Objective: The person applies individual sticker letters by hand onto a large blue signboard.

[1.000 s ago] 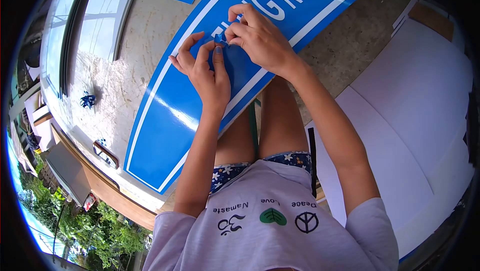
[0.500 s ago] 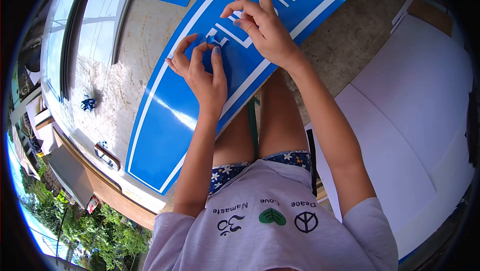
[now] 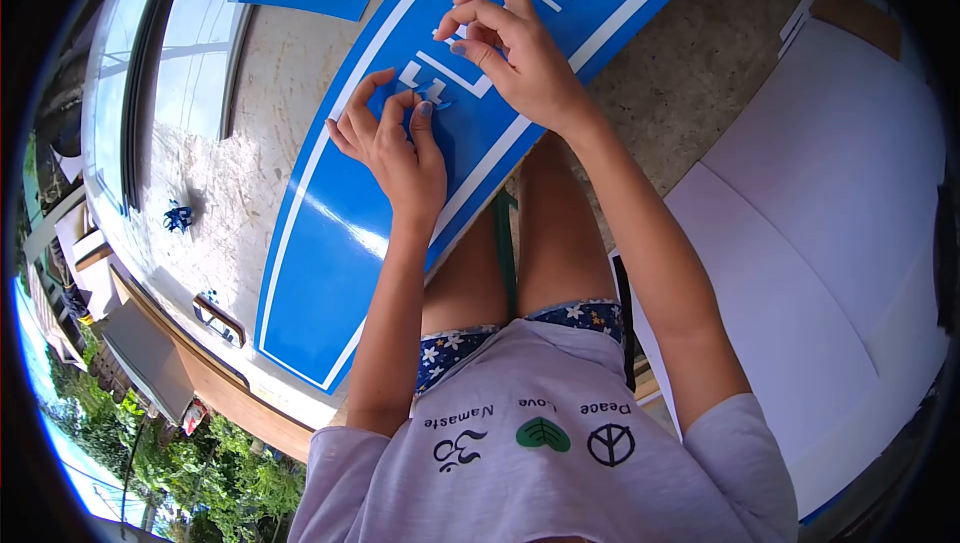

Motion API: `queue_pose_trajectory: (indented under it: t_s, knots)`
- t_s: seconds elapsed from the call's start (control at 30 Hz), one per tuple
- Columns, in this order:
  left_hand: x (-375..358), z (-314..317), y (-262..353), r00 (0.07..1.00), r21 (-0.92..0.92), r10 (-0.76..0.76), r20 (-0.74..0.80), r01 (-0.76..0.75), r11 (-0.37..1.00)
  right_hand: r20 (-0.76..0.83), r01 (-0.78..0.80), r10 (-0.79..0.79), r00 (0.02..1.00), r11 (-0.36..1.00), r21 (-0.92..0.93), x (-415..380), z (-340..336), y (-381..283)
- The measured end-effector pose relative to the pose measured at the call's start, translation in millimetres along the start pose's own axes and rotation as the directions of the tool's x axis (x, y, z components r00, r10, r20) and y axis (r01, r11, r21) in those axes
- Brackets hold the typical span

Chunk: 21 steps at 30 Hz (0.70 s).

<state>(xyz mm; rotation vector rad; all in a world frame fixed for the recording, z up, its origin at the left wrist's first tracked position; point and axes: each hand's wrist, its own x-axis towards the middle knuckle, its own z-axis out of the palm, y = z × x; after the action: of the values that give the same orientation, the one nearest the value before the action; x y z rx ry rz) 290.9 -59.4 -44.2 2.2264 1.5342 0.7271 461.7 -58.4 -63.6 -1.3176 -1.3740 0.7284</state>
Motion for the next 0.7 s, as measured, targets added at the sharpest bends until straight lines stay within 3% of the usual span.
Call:
queue_pose_trajectory:
  t_s: [0.13,0.23,0.53,0.63,0.7]
  knots:
    - [-0.1,-1.1,-0.8,1.000,0.004,0.009,-0.014,-0.009,1.000,0.026,0.014,-0.014,1.000,1.000,-0.007,0.0,-1.8,0.6]
    - [-0.5,-3.5,3.3,0.999,-0.095,0.014,-0.040,-0.018,0.995,0.044,-0.004,0.004,0.999,1.000,-0.003,-0.6,-3.4,0.6]
    - [-1.5,2.8,-2.3,0.997,0.053,0.060,-0.052,-0.057,0.997,0.005,0.050,-0.050,0.999,0.999,0.002,-0.7,0.4,-1.4]
    - [-0.5,2.1,-0.8,0.997,0.078,0.070,-0.022,-0.068,0.995,0.089,-0.039,0.040,0.995,0.999,-0.007,-2.2,-0.8,-3.9]
    - [-0.3,1.3,-0.9,0.997,0.050,0.071,0.013,-0.072,0.996,0.148,0.071,-0.053,0.987,0.990,-0.118,-3.4,-1.2,-6.7]
